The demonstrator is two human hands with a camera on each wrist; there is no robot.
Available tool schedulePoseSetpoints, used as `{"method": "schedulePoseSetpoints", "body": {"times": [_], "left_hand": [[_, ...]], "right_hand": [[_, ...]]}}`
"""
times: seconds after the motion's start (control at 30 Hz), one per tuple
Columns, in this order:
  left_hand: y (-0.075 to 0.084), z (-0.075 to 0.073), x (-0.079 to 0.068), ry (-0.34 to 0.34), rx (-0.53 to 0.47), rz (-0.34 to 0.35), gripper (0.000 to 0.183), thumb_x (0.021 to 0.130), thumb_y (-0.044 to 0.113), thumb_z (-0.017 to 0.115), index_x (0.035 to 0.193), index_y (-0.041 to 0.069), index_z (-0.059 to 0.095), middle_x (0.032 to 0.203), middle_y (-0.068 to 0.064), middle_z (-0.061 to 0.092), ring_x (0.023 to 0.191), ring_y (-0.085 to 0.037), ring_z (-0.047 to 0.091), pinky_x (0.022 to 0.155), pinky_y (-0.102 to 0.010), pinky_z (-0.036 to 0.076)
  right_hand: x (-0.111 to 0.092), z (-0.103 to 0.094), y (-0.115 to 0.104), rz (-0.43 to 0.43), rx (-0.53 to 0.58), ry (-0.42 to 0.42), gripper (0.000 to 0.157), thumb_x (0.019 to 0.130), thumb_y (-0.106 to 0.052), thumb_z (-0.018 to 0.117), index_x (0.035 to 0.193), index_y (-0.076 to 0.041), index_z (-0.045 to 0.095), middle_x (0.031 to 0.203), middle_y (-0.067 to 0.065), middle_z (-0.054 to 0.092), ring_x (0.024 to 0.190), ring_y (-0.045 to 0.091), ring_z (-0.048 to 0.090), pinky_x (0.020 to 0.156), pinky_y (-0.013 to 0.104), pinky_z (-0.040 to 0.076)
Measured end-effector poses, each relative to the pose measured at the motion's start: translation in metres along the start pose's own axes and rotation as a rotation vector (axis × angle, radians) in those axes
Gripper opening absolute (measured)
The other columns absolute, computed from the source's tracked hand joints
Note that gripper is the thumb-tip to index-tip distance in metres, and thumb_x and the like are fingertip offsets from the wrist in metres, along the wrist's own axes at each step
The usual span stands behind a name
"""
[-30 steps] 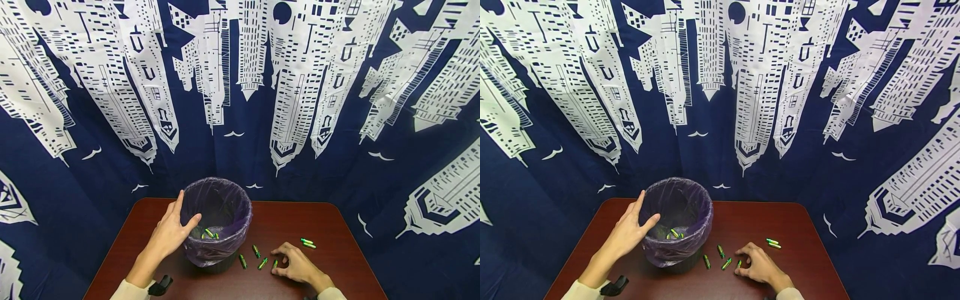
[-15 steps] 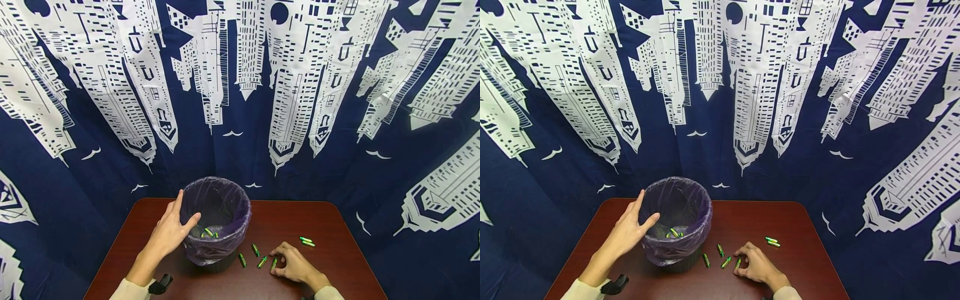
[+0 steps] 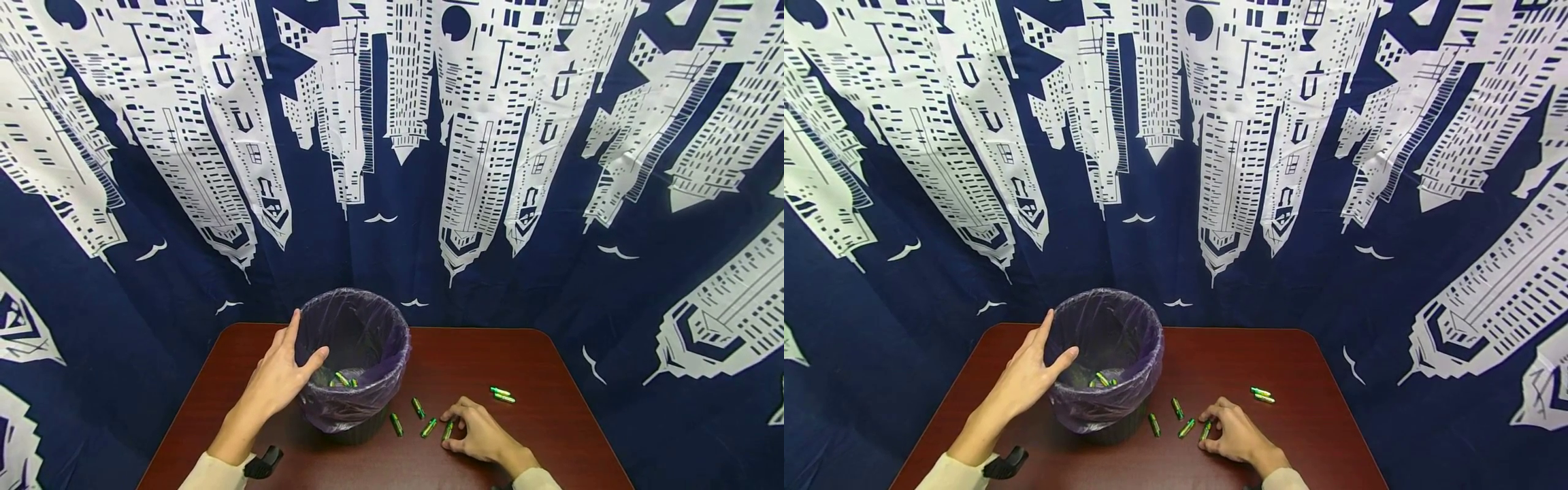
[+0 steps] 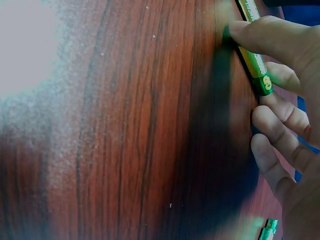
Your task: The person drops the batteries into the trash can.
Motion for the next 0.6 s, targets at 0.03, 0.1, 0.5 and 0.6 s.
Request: {"method": "schedulePoseSetpoints", "body": {"times": [0.03, 0.1, 0.5, 0.6], "left_hand": [[0.0001, 0.0001, -0.0005, -0.001, 0.001, 0.000, 0.111, 0.111, 0.067, 0.067, 0.190, 0.016, 0.008, 0.185, -0.030, 0.036, 0.157, -0.059, 0.059, 0.125, -0.080, 0.049], [0.0000, 0.0000, -0.0010, 0.000, 0.003, 0.002, 0.111, 0.111, 0.067, 0.067, 0.190, 0.016, 0.008, 0.185, -0.031, 0.036, 0.156, -0.059, 0.060, 0.125, -0.080, 0.049], [0.0000, -0.0005, 0.0001, -0.001, 0.000, -0.002, 0.111, 0.110, 0.067, 0.067, 0.190, 0.015, 0.009, 0.186, -0.031, 0.035, 0.158, -0.059, 0.058, 0.126, -0.082, 0.047], [-0.0004, -0.0002, 0.0002, 0.000, -0.003, -0.004, 0.111, 0.110, 0.067, 0.067, 0.190, 0.016, 0.008, 0.186, -0.030, 0.035, 0.158, -0.059, 0.058, 0.126, -0.082, 0.047]], "right_hand": [[-0.0003, 0.0006, 0.0008, -0.001, -0.001, -0.003, 0.038, 0.096, -0.029, 0.100, 0.125, -0.012, 0.082, 0.118, -0.001, 0.069, 0.095, 0.002, 0.060, 0.081, 0.024, 0.059], [-0.0005, 0.0014, 0.0017, -0.006, -0.004, -0.004, 0.037, 0.096, -0.029, 0.099, 0.124, -0.012, 0.082, 0.117, -0.002, 0.069, 0.095, 0.001, 0.060, 0.081, 0.024, 0.059], [-0.0019, 0.0002, 0.0014, -0.019, -0.030, -0.004, 0.038, 0.095, -0.027, 0.099, 0.125, -0.010, 0.082, 0.115, -0.002, 0.066, 0.096, -0.001, 0.059, 0.083, 0.023, 0.060], [-0.0020, 0.0005, 0.0016, -0.022, -0.032, -0.003, 0.037, 0.095, -0.027, 0.099, 0.124, -0.011, 0.082, 0.115, -0.002, 0.067, 0.096, -0.002, 0.059, 0.083, 0.023, 0.060]]}}
Point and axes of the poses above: each hand's wrist, its own x-axis towards the middle knuckle, its own z-axis out of the palm, y = z × x, the point moved 8 cm from there along x, towards the middle knuckle
